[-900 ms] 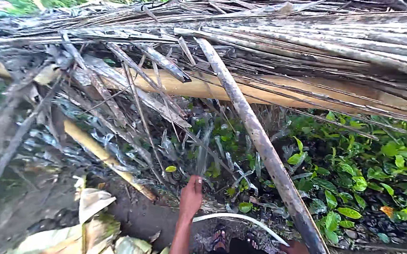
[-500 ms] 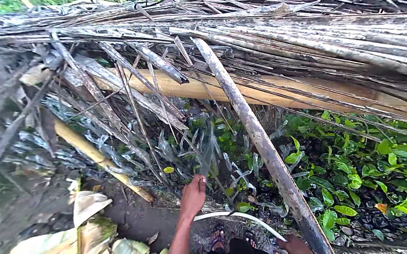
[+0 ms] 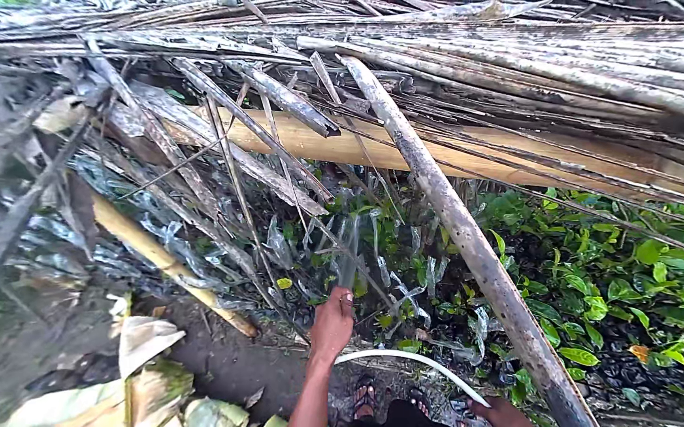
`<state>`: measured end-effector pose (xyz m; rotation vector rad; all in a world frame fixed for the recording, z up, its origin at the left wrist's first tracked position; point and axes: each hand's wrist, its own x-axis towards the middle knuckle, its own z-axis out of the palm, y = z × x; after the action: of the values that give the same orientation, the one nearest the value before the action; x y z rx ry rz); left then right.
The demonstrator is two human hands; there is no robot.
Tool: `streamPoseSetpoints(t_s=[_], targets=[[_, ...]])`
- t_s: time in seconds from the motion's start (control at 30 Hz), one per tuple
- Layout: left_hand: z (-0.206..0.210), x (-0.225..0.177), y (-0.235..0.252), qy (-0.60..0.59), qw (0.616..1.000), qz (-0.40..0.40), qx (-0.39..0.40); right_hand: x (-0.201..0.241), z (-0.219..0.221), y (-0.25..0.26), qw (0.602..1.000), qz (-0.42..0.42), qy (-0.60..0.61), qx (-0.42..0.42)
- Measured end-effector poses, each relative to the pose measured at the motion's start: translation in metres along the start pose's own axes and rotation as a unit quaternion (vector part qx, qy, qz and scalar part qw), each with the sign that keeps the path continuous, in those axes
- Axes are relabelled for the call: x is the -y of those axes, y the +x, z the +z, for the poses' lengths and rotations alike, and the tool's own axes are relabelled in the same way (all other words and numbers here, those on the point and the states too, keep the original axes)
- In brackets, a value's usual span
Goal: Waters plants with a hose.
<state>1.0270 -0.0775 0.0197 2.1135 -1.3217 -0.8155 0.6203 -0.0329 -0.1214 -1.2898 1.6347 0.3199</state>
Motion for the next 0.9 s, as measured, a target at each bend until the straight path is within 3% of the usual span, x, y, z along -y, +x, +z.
streamPoseSetpoints(t_s=[0.2,0.37,0.9], targets=[[-0.003,0.002,0.005,-0.016,1.0,0.02,0.012,0.006,-0.002,-0.004,1.0,0.006,-0.002,-0.001],[-0.004,0.006,0.006,-0.007,0.995,0.059,0.075,0.005,-0.001,-0.003,1.0,0.004,-0.002,0.001],[0.008,0.019,0.005,-0.013,0.996,0.061,0.062,-0.001,0.015,-0.004,1.0,0.022,0.01,-0.006]])
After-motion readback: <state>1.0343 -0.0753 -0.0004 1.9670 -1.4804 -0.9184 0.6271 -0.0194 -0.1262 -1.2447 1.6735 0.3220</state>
